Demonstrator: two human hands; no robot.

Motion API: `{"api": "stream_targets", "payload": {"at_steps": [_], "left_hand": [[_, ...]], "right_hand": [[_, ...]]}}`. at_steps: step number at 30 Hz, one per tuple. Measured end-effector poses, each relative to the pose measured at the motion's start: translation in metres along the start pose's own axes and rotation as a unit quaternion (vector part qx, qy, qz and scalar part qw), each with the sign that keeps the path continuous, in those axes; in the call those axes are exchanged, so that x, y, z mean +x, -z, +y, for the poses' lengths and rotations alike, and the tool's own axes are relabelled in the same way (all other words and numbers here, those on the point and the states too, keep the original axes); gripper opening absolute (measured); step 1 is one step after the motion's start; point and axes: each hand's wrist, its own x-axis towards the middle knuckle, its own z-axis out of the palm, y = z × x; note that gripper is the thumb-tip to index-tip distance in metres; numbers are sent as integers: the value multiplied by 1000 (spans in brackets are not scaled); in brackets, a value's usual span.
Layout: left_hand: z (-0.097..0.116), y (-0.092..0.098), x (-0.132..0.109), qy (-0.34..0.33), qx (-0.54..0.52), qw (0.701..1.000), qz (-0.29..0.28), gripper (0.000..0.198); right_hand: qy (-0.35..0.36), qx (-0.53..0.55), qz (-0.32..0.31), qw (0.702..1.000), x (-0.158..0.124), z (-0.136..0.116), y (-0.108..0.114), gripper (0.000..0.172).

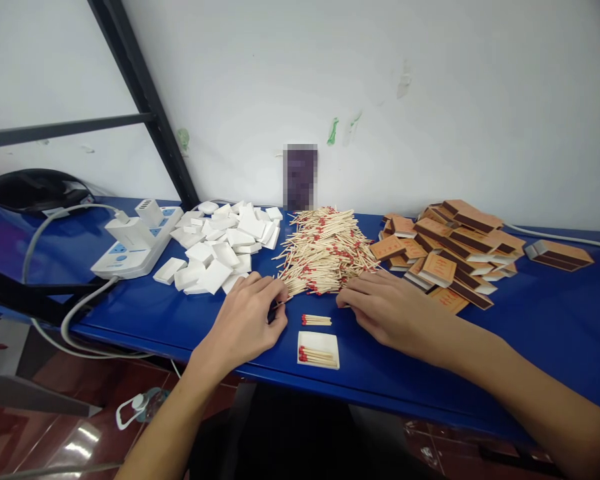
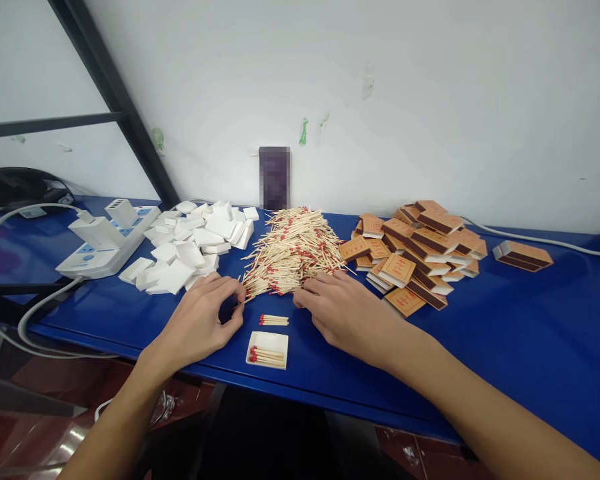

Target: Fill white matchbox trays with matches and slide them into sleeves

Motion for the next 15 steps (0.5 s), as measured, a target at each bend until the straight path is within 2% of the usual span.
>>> {"api": "stream_targets", "payload": {"at_steps": [8,15], "left_hand": [[-1,-1,0,-11,-8,1000,-13,12],[0,-3,0,-38,-35,998,-19,13]], "right_hand": [[-18,-2,35,999,6,-14,-12,16],[-54,21,10,998,12,-27,-23,18]]}}
